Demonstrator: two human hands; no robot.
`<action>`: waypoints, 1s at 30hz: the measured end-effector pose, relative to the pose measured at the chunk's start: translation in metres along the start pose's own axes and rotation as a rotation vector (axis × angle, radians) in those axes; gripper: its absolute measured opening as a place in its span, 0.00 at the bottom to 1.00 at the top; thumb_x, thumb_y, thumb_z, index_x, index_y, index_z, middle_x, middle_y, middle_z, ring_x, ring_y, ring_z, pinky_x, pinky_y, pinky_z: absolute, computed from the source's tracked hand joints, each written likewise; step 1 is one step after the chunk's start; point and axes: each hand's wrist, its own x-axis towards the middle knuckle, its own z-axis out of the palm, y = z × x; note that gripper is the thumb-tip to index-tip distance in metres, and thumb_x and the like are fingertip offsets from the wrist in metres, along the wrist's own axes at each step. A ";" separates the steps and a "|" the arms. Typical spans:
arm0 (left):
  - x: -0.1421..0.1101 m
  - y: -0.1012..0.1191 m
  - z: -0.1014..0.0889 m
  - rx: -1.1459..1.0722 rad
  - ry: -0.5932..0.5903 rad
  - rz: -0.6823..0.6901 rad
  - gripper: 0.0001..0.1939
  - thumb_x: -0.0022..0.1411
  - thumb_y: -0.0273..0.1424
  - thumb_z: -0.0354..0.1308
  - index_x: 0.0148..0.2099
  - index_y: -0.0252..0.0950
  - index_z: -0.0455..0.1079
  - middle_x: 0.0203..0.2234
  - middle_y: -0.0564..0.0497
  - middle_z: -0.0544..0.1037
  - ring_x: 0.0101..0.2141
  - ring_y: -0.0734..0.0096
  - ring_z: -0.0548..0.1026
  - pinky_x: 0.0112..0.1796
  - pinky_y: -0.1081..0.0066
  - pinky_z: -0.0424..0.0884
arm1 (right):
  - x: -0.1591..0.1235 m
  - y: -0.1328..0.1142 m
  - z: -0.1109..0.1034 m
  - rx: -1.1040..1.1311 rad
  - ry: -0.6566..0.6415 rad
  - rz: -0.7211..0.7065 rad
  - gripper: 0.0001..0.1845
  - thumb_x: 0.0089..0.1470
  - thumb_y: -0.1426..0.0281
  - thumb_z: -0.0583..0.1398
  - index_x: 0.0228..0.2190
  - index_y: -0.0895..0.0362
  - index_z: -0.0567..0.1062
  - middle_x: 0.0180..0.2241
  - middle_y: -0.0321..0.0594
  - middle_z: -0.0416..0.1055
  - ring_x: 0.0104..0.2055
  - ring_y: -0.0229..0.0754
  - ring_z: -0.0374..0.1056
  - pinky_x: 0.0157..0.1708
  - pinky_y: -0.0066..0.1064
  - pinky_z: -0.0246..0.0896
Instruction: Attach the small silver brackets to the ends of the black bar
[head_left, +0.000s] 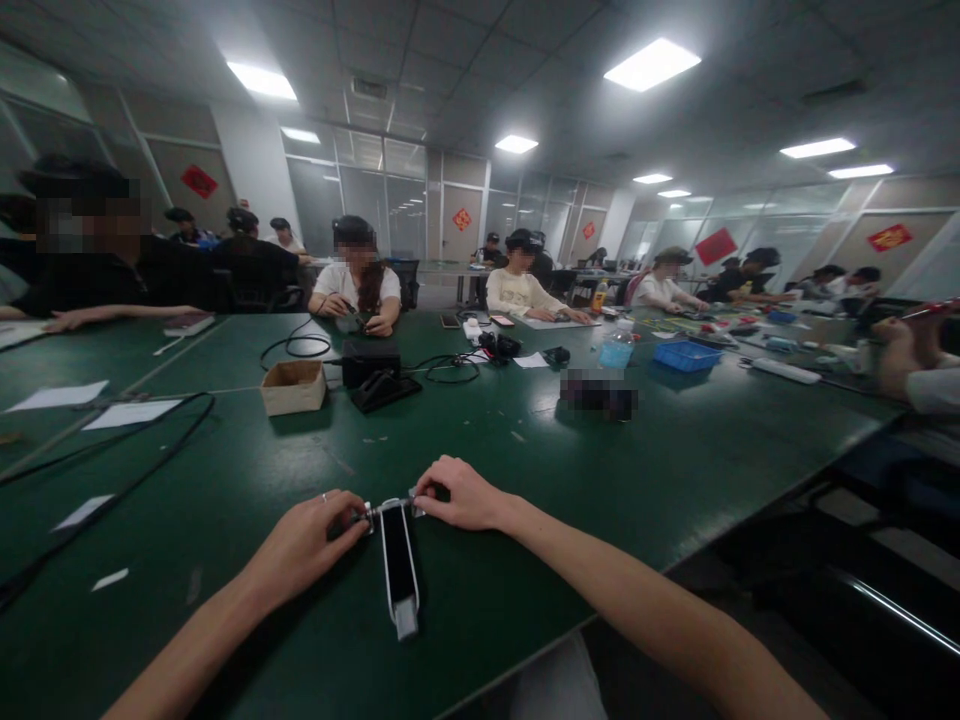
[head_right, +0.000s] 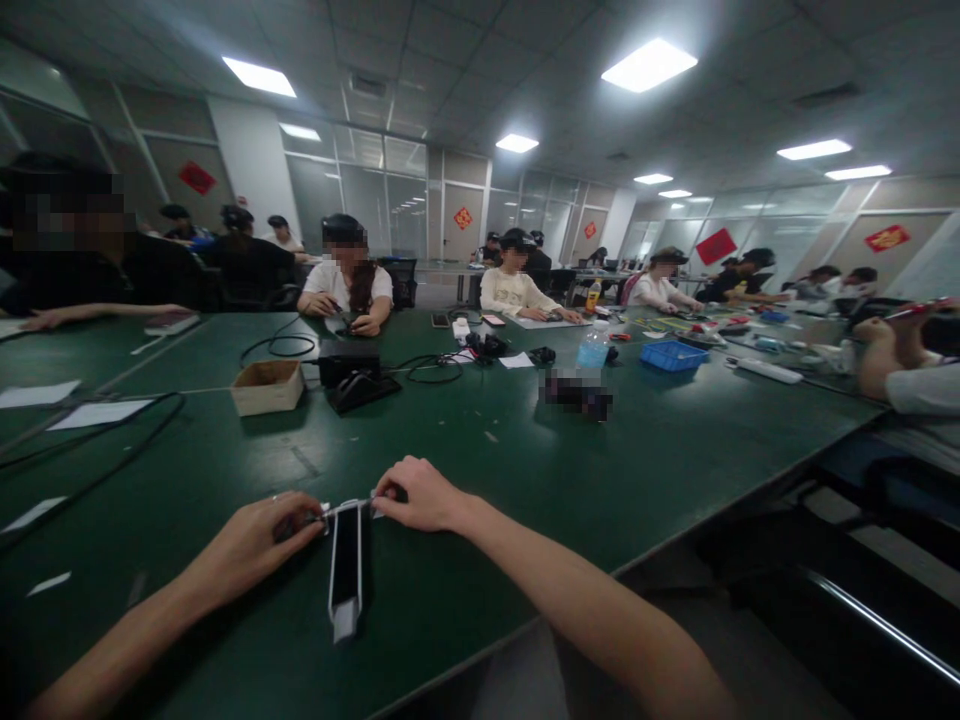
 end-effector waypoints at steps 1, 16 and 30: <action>0.000 0.000 0.000 -0.003 0.001 0.000 0.16 0.59 0.41 0.49 0.41 0.38 0.72 0.28 0.50 0.78 0.29 0.65 0.74 0.31 0.69 0.68 | 0.000 0.000 0.000 -0.001 0.007 -0.003 0.07 0.54 0.68 0.61 0.34 0.58 0.74 0.29 0.36 0.69 0.33 0.37 0.62 0.37 0.30 0.55; 0.000 -0.009 0.004 -0.018 0.084 0.021 0.17 0.61 0.44 0.47 0.39 0.39 0.71 0.31 0.50 0.77 0.28 0.66 0.74 0.31 0.69 0.69 | 0.000 -0.002 -0.002 0.014 0.028 0.020 0.05 0.53 0.71 0.62 0.33 0.59 0.72 0.31 0.36 0.69 0.34 0.36 0.62 0.39 0.30 0.58; 0.002 -0.019 0.004 0.040 0.140 -0.032 0.16 0.60 0.39 0.46 0.40 0.38 0.72 0.35 0.47 0.77 0.32 0.62 0.76 0.34 0.67 0.71 | 0.001 0.006 0.004 -0.047 0.139 0.057 0.03 0.51 0.76 0.59 0.32 0.59 0.72 0.32 0.38 0.71 0.35 0.38 0.63 0.39 0.31 0.59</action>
